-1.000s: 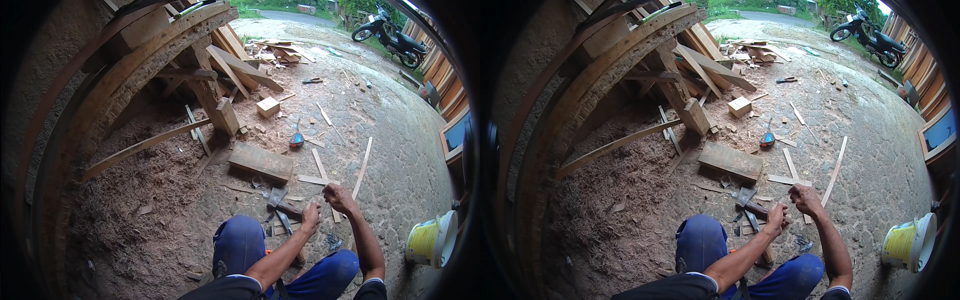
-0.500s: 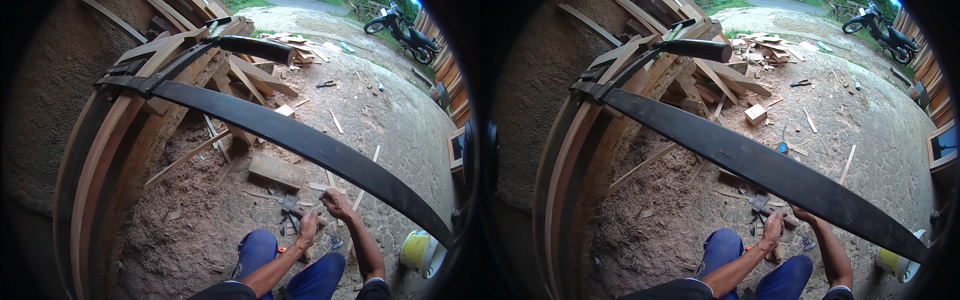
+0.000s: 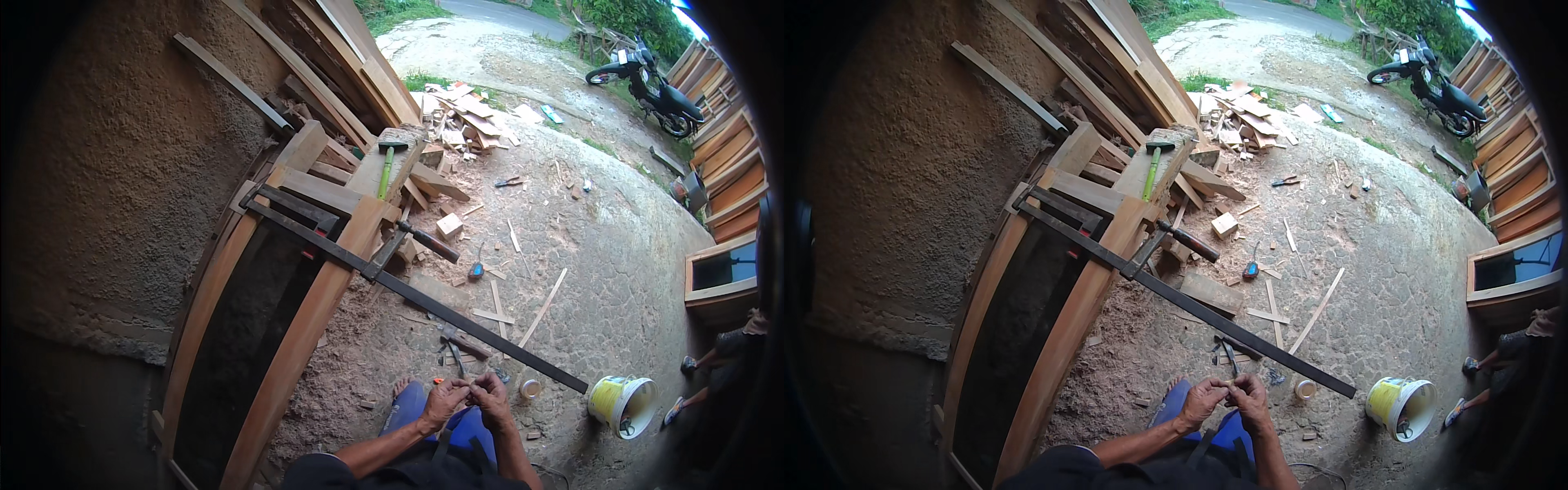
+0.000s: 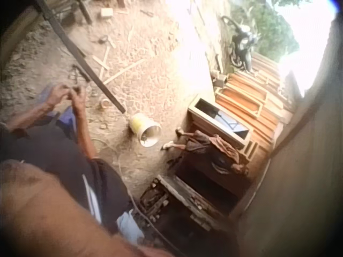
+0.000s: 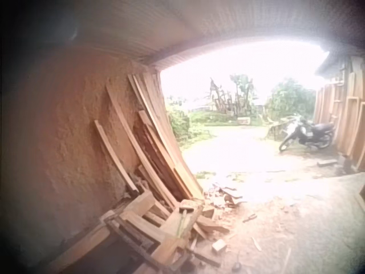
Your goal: The person assembles a wooden frame by positioning planks and securing them with nails. They use a hammer to drive nails into the wood and a metal square to ensure alignment. The person kneels on the ground to reach the work area and continues hammering until the frame is secured.
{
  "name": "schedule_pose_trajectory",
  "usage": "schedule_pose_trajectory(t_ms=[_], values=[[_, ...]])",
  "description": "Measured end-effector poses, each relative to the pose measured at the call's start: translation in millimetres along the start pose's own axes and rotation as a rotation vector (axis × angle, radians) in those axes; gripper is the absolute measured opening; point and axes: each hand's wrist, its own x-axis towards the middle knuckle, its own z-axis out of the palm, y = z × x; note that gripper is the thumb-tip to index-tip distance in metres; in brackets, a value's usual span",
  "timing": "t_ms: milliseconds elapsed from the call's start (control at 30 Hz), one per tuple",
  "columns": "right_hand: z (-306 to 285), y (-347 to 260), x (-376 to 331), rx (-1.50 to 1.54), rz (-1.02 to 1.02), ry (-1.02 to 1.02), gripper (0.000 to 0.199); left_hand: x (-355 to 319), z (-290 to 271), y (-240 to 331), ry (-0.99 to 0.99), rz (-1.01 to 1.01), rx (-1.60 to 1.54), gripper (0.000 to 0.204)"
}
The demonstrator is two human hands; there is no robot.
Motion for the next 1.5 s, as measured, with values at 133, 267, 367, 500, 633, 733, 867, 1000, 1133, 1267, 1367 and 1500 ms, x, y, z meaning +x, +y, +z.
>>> schedule_pose_trajectory(t_ms=[133,267,367,500,633,733,867,1000,1133,1267,1367,1500], values=[[41,-86,-20,-0.053,0.014,-0.232,0.027,-21,17,75,-0.097,0.043,-0.071,0.014],[86,-138,5,-0.047,0.031,-0.252,0.027,-8,15,134,-0.080,0.161,0.009,0.013],[128,-150,41,-0.031,0.033,-0.292,0.024,17,-3,177,-0.102,0.297,-0.039,0.013],[193,-151,87,-0.031,0.030,-0.251,0.020,50,-47,237,-0.089,0.264,-0.102,0.012],[272,-150,126,-0.036,0.111,-0.229,0.019,71,-103,294,-0.031,0.333,-0.100,0.005],[318,-155,148,-0.331,-0.026,-0.315,0.020,89,-145,321,0.105,0.420,-0.020,0.003],[349,-165,183,-0.827,-0.164,-0.249,0.029,99,-196,337,0.293,0.443,-0.023,0.008],[343,-182,227,-0.938,-0.299,-0.143,0.025,101,-222,337,0.383,0.478,0.016,0.007],[330,-201,285,-1.010,-0.415,-0.063,0.024,107,-240,348,0.429,0.542,0.013,0.009],[320,-208,344,-1.090,-0.427,0.010,0.027,113,-250,362,0.527,0.636,-0.016,0.011],[320,-207,391,-1.252,-0.392,0.032,0.044,113,-248,371,0.579,0.646,0.077,0.013],[325,-197,428,-1.489,-0.416,0.024,0.060,127,-223,376,0.540,0.588,0.162,0.014]])
